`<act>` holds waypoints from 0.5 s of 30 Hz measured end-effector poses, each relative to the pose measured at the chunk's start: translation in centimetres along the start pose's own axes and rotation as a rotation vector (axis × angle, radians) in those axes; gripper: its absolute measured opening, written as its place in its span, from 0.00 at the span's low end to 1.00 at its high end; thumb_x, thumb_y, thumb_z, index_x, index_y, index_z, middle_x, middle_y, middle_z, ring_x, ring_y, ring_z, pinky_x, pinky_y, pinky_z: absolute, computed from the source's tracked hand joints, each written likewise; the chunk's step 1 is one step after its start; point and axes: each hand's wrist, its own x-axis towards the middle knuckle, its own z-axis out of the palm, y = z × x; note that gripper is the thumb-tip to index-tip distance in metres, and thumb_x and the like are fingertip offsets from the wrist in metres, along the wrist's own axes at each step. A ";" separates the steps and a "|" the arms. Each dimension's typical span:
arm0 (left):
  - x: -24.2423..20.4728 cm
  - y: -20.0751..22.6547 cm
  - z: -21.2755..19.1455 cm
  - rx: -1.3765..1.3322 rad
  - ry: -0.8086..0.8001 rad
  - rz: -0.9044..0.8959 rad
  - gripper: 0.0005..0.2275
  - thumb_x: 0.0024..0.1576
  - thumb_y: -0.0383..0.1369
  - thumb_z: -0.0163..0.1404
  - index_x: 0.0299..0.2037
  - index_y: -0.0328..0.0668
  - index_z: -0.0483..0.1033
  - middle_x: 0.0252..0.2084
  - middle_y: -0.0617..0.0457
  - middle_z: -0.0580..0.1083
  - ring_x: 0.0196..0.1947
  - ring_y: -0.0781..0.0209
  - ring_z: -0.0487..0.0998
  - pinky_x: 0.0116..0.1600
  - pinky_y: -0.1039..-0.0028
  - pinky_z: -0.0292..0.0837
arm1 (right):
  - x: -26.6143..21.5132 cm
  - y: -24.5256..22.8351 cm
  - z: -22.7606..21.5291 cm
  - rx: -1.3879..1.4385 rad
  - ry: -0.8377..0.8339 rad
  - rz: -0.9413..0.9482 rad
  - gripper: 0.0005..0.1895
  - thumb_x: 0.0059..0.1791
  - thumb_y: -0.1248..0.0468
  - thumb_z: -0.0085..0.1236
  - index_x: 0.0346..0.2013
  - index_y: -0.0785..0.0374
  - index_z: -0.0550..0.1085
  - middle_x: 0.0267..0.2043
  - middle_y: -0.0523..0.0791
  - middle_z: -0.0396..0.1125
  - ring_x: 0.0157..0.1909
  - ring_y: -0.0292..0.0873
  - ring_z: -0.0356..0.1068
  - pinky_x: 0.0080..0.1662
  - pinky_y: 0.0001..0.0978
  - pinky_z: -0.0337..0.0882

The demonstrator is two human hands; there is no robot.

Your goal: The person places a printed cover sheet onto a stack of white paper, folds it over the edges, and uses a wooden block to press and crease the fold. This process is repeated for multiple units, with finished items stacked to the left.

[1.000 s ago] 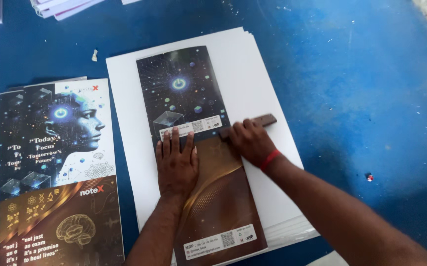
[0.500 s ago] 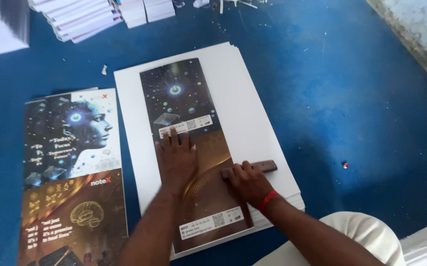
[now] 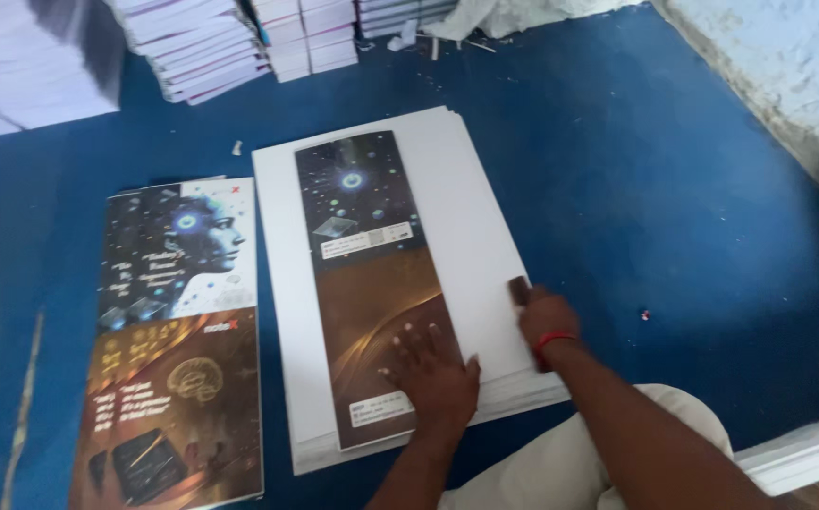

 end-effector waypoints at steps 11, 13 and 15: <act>1.5 -1.4 -0.3 0.111 -0.093 -0.121 0.35 0.54 0.32 0.56 0.72 0.41 0.53 0.74 0.31 0.50 0.73 0.27 0.49 0.68 0.37 0.58 | -4.5 -1.2 -1.1 -0.462 0.158 -0.426 0.27 0.55 0.56 0.45 0.70 0.50 0.60 0.72 0.49 0.54 0.72 0.56 0.53 0.71 0.57 0.57; 4.3 -2.5 -0.4 0.115 0.123 -0.059 0.25 0.56 0.34 0.54 0.63 0.34 0.63 0.63 0.30 0.61 0.62 0.32 0.63 0.60 0.46 0.68 | -5.2 -2.6 -1.7 -0.482 0.013 -0.461 0.30 0.55 0.51 0.45 0.72 0.47 0.55 0.75 0.49 0.45 0.74 0.58 0.45 0.71 0.61 0.53; 6.8 -4.4 -1.0 0.099 0.288 -0.022 0.21 0.57 0.36 0.54 0.57 0.30 0.70 0.57 0.30 0.68 0.55 0.35 0.71 0.55 0.50 0.73 | -7.0 -3.9 -1.7 -0.300 -0.242 -0.227 0.34 0.55 0.51 0.45 0.75 0.43 0.48 0.80 0.45 0.35 0.78 0.58 0.37 0.68 0.63 0.53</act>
